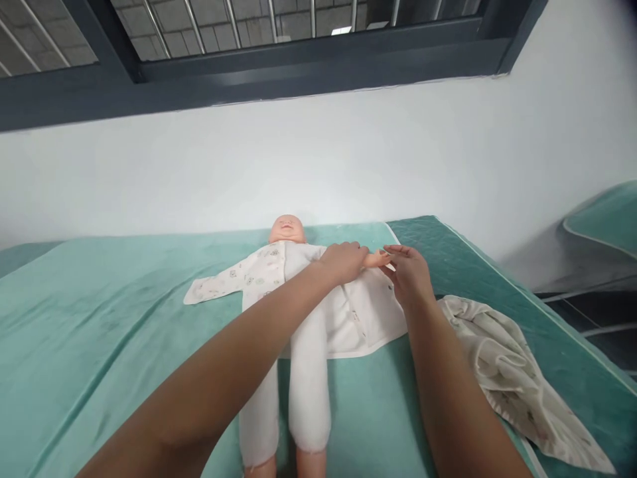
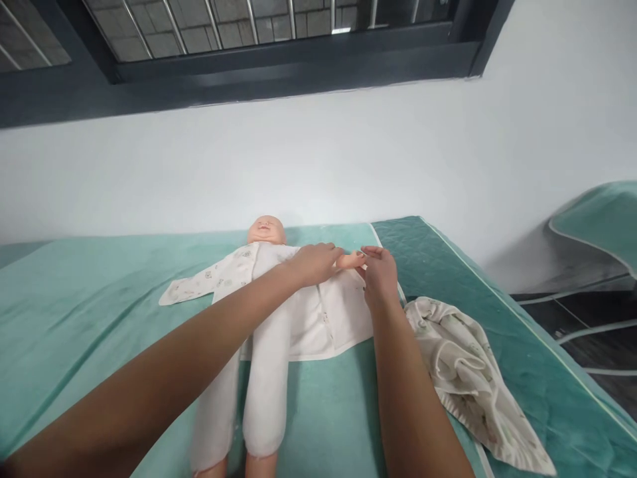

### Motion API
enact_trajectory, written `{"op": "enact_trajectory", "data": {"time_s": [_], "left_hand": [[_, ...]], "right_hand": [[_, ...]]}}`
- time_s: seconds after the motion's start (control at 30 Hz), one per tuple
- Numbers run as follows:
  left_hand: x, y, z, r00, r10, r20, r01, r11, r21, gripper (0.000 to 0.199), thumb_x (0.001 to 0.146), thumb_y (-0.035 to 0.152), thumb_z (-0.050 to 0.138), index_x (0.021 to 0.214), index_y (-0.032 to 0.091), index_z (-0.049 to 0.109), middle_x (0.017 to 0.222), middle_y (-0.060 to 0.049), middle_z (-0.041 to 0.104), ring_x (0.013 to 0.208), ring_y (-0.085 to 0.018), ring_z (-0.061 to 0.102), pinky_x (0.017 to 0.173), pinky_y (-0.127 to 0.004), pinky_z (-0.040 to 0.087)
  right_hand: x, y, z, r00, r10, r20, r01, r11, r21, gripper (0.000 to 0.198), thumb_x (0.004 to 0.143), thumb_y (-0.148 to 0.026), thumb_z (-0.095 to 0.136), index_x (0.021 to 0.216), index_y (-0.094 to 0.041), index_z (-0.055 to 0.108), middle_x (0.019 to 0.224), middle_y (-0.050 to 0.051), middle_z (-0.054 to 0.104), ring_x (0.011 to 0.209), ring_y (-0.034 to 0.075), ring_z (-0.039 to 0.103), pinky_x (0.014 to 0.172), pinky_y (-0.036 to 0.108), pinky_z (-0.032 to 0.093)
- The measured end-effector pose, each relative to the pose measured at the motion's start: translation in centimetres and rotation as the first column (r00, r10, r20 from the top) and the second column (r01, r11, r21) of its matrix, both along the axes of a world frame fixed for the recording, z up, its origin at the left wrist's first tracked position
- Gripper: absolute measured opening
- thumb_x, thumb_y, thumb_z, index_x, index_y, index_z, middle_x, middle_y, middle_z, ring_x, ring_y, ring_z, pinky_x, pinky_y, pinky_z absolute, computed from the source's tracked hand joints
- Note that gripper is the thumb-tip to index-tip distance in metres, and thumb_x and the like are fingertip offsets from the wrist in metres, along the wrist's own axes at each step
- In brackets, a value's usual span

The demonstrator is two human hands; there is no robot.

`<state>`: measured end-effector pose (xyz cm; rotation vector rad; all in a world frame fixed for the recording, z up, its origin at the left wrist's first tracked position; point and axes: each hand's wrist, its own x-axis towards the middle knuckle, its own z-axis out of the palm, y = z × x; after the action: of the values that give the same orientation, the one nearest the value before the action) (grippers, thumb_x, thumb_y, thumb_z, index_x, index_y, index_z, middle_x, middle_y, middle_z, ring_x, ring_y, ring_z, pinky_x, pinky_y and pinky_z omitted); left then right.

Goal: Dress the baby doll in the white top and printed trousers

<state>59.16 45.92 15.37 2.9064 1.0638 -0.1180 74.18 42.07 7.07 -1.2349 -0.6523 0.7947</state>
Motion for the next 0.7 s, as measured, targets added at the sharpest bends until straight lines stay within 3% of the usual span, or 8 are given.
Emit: {"op": "enact_trajectory", "data": {"time_s": [0.07, 0.23, 0.33, 0.43, 0.5, 0.6, 0.7], "left_hand": [[0.4, 0.7, -0.2, 1.000, -0.011, -0.022, 0.011, 1.000, 0.019, 0.028, 0.091, 0.025, 0.049, 0.117, 0.020, 0.055, 0.118, -0.010, 0.064, 0.104, -0.026, 0.064, 0.082, -0.037, 0.049], [-1.0, 1.3, 0.9, 1.000, 0.011, 0.009, -0.012, 0.997, 0.077, 0.025, 0.085, 0.013, 0.048, 0.108, 0.021, 0.053, 0.108, -0.008, 0.067, 0.093, -0.023, 0.065, 0.073, -0.033, 0.047], [-1.9, 1.0, 1.4, 1.000, 0.026, 0.003, -0.026, 0.997, 0.077, 0.025, 0.083, 0.012, 0.049, 0.105, 0.022, 0.052, 0.103, -0.005, 0.067, 0.086, -0.021, 0.065, 0.070, -0.032, 0.046], [-2.2, 0.7, 1.3, 0.999, 0.035, -0.030, -0.032, 0.994, 0.105, 0.026, 0.081, 0.012, 0.050, 0.105, 0.022, 0.053, 0.103, -0.006, 0.067, 0.088, -0.023, 0.065, 0.070, -0.033, 0.046], [-2.3, 0.7, 1.2, 0.998, 0.055, -0.041, -0.050, 0.991, 0.122, 0.026, 0.082, 0.013, 0.051, 0.106, 0.021, 0.053, 0.103, -0.007, 0.068, 0.090, -0.024, 0.066, 0.072, -0.034, 0.047], [-2.6, 0.6, 1.2, 0.994, 0.100, -0.041, -0.094, 0.987, 0.128, 0.026, 0.083, 0.014, 0.051, 0.108, 0.020, 0.053, 0.103, -0.009, 0.068, 0.093, -0.025, 0.066, 0.075, -0.035, 0.047], [-2.8, 0.6, 1.3, 0.992, 0.118, -0.043, -0.111, 0.983, 0.143, 0.029, 0.082, 0.014, 0.052, 0.111, 0.019, 0.053, 0.106, -0.010, 0.068, 0.094, -0.026, 0.065, 0.077, -0.036, 0.047]], "right_hand": [[0.7, -0.3, 0.2, 0.998, 0.010, -0.059, -0.008, 1.000, 0.026, 0.031, 0.063, -0.017, 0.058, 0.092, -0.024, 0.053, 0.112, 0.006, 0.067, 0.098, 0.020, 0.066, 0.077, 0.036, 0.058], [1.2, 0.3, -0.9, 0.939, 0.095, 0.331, -0.047, 0.987, -0.152, 0.024, 0.068, -0.022, 0.060, 0.092, -0.023, 0.061, 0.098, 0.009, 0.070, 0.096, 0.025, 0.065, 0.079, 0.040, 0.054], [-0.1, 0.9, -1.6, 0.845, 0.201, 0.496, -0.112, 0.973, -0.203, 0.028, 0.063, -0.028, 0.072, 0.090, -0.023, 0.067, 0.096, 0.011, 0.071, 0.104, 0.032, 0.061, 0.085, 0.042, 0.048], [-1.4, 1.3, -2.0, 0.681, 0.259, 0.685, -0.089, 0.958, -0.274, 0.046, 0.063, -0.035, 0.076, 0.106, -0.021, 0.068, 0.111, 0.014, 0.069, 0.115, 0.037, 0.057, 0.092, 0.046, 0.044], [-1.7, 1.4, -2.3, 0.613, 0.280, 0.739, -0.060, 0.949, -0.310, 0.055, 0.066, -0.038, 0.075, 0.116, -0.019, 0.065, 0.119, 0.017, 0.066, 0.119, 0.039, 0.054, 0.095, 0.049, 0.042], [-1.6, 1.5, -2.7, 0.598, 0.304, 0.742, -0.156, 0.952, -0.264, 0.059, 0.065, -0.033, 0.074, 0.122, -0.021, 0.063, 0.125, 0.014, 0.065, 0.123, 0.037, 0.052, 0.099, 0.049, 0.041], [-1.6, 1.6, -2.9, 0.703, 0.260, 0.662, -0.178, 0.965, -0.190, 0.047, 0.065, -0.029, 0.072, 0.111, -0.023, 0.068, 0.116, 0.013, 0.069, 0.119, 0.036, 0.056, 0.094, 0.046, 0.045]]}}
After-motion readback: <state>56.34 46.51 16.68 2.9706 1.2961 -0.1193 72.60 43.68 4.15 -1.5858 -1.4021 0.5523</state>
